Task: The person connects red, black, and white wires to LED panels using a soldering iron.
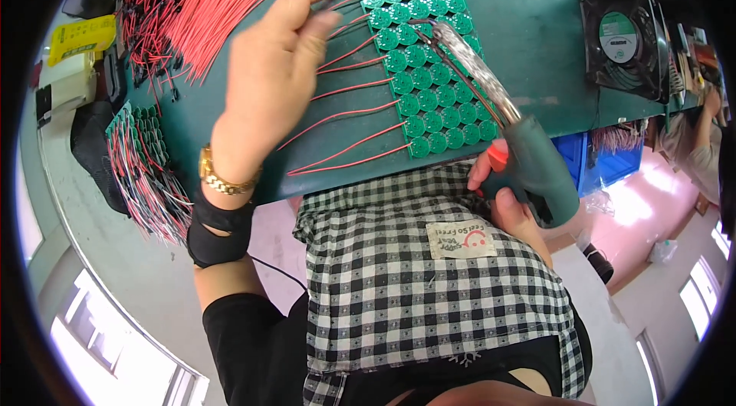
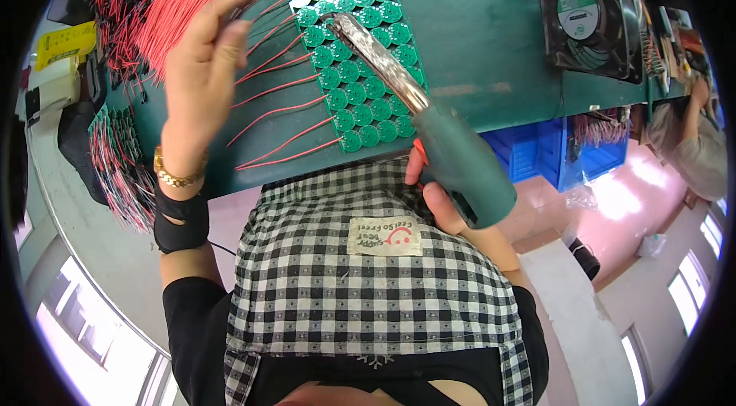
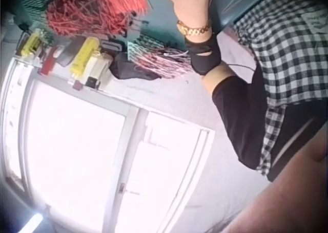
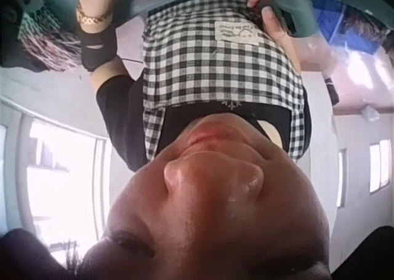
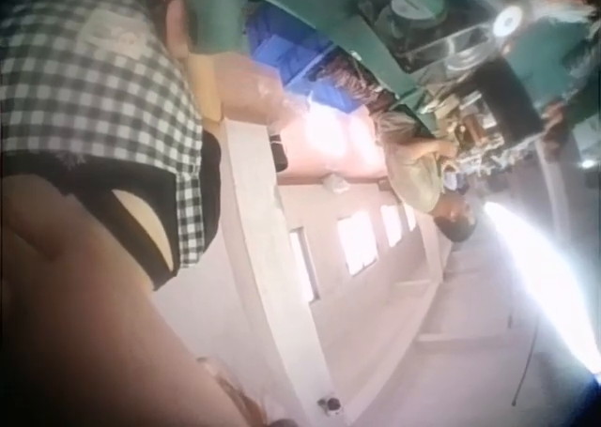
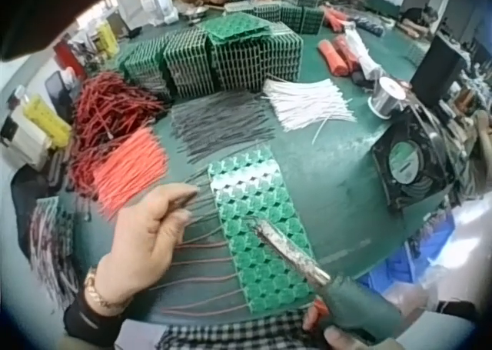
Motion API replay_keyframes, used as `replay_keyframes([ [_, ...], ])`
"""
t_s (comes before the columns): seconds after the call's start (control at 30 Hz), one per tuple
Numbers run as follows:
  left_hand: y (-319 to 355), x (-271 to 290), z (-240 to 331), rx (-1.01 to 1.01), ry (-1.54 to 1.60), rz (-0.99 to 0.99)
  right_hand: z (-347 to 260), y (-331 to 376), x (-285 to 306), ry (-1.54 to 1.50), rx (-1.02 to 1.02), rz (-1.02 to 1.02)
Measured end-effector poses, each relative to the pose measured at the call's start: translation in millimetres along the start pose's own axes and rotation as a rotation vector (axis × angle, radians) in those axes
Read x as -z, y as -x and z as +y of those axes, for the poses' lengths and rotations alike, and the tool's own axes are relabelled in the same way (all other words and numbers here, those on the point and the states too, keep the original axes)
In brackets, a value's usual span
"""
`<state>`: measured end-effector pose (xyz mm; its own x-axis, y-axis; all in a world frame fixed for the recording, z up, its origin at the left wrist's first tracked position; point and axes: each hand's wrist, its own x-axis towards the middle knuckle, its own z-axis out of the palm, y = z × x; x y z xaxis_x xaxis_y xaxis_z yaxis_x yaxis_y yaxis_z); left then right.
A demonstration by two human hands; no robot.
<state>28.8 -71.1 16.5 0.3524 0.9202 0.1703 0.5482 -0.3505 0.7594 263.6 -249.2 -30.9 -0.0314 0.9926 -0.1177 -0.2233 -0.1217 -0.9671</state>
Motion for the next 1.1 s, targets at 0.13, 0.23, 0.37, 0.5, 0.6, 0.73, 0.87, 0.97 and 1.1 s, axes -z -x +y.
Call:
replay_keyframes([
  [0.13,13,-20,-12,0.071,0.009,-0.008,-13,-10,-8,0.021,-0.057,-0.005],
  [0.23,15,-25,-18,-0.128,-0.051,0.041,-12,-8,-5,0.099,-0.053,-0.065],
  [0.37,14,-27,-15,0.038,0.013,0.078,-8,-9,-4,0.141,0.012,-0.084],
  [0.5,13,-23,-16,0.091,0.041,0.03,-15,-11,-9,0.138,-0.04,-0.053],
  [0.6,13,-22,-16,0.201,0.145,0.029,-13,-9,-7,0.107,-0.07,-0.046],
  [0.73,12,-22,-18,0.259,0.272,0.022,-11,-7,-8,0.127,-0.152,-0.017],
  [0.87,12,-24,-18,0.223,0.203,0.031,-11,-5,-9,0.154,-0.234,-0.001],
  [0.97,10,-25,-17,0.178,0.174,0.036,-9,-5,-9,0.192,-0.188,0.022],
  [1.1,8,-25,-17,0.123,0.072,0.051,-9,-8,-8,0.232,-0.198,-0.01],
])
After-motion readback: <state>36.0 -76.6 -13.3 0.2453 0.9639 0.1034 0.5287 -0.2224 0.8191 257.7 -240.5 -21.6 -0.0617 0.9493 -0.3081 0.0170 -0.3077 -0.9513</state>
